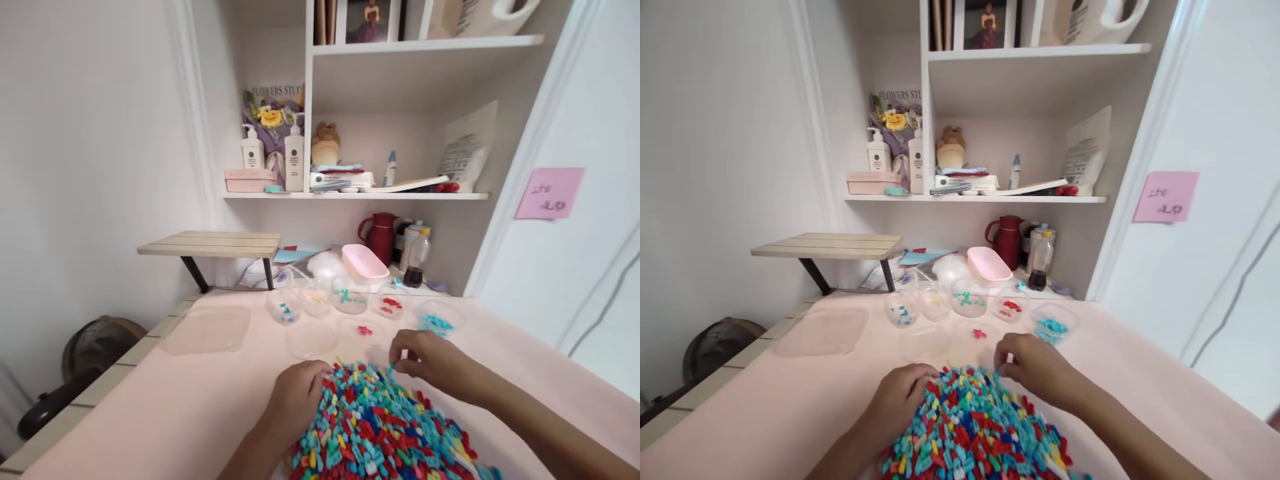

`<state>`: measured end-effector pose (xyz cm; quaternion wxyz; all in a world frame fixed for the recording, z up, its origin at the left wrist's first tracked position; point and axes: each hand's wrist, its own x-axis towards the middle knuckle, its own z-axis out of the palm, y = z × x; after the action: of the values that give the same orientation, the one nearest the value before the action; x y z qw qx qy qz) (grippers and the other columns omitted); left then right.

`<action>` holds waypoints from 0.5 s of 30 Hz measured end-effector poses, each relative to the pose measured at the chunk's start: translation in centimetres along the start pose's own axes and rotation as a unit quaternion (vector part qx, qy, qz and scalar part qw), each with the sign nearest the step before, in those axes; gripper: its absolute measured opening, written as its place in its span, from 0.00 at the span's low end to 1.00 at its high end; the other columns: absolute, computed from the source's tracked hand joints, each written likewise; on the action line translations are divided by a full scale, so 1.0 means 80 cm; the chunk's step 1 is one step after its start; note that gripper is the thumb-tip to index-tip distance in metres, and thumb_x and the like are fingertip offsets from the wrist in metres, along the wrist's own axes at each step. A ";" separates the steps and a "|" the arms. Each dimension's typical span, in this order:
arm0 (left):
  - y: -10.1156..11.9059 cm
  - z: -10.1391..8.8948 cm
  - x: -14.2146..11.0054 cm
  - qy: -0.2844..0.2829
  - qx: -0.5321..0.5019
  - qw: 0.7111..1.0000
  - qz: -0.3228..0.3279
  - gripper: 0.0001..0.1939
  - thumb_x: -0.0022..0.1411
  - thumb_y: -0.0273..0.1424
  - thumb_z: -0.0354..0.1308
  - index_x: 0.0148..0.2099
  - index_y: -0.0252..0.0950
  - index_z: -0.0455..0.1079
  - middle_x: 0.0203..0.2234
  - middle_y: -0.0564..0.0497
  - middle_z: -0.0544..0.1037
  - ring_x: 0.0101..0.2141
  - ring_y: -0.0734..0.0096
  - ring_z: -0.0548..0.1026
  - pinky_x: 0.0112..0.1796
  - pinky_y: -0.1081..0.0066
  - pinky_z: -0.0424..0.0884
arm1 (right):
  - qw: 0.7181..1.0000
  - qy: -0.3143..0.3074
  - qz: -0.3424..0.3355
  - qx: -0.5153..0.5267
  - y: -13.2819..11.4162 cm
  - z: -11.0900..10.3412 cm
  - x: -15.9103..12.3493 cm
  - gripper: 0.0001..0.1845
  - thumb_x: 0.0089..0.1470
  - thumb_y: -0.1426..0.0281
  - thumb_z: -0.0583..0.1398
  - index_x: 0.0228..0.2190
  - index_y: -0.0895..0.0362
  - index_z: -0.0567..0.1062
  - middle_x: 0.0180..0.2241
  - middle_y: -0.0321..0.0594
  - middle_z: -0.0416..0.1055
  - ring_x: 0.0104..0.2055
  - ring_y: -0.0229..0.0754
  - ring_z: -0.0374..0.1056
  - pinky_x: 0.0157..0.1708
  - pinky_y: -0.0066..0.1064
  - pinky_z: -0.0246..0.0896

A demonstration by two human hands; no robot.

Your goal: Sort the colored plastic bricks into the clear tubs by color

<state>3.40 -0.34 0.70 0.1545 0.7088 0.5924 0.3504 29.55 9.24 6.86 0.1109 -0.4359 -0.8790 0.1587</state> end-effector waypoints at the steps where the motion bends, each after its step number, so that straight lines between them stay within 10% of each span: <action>1: 0.000 0.000 -0.001 0.000 -0.003 1.000 0.003 0.18 0.62 0.27 0.46 0.45 0.45 0.76 0.42 0.54 0.81 0.44 0.67 0.76 0.45 0.71 0.69 | 1.000 0.004 -0.018 -0.001 -0.016 -0.004 0.012 0.06 0.47 0.71 0.59 0.28 0.53 0.77 0.31 0.38 0.75 0.32 0.43 0.70 0.29 0.29 0.57; 9: -0.003 0.003 -0.006 0.014 -0.005 1.000 0.011 0.18 0.62 0.26 0.46 0.44 0.45 0.76 0.42 0.54 0.81 0.42 0.68 0.77 0.44 0.72 0.69 | 0.987 0.132 -0.093 -0.007 -0.132 -0.002 0.140 0.07 0.50 0.72 0.58 0.30 0.53 0.78 0.36 0.38 0.76 0.37 0.43 0.69 0.34 0.30 0.57; 15: -0.005 0.005 -0.006 0.032 0.004 0.999 0.010 0.19 0.61 0.25 0.47 0.43 0.45 0.76 0.41 0.55 0.81 0.42 0.69 0.77 0.44 0.73 0.70 | 0.978 0.188 -0.077 0.048 -0.157 0.013 0.186 0.14 0.54 0.73 0.55 0.41 0.55 0.76 0.42 0.40 0.75 0.35 0.39 0.71 0.37 0.30 0.60</action>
<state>3.33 -0.65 0.02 0.1290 0.7041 0.5909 0.3720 11.16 13.79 11.43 0.3071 -0.3829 -0.8647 0.1064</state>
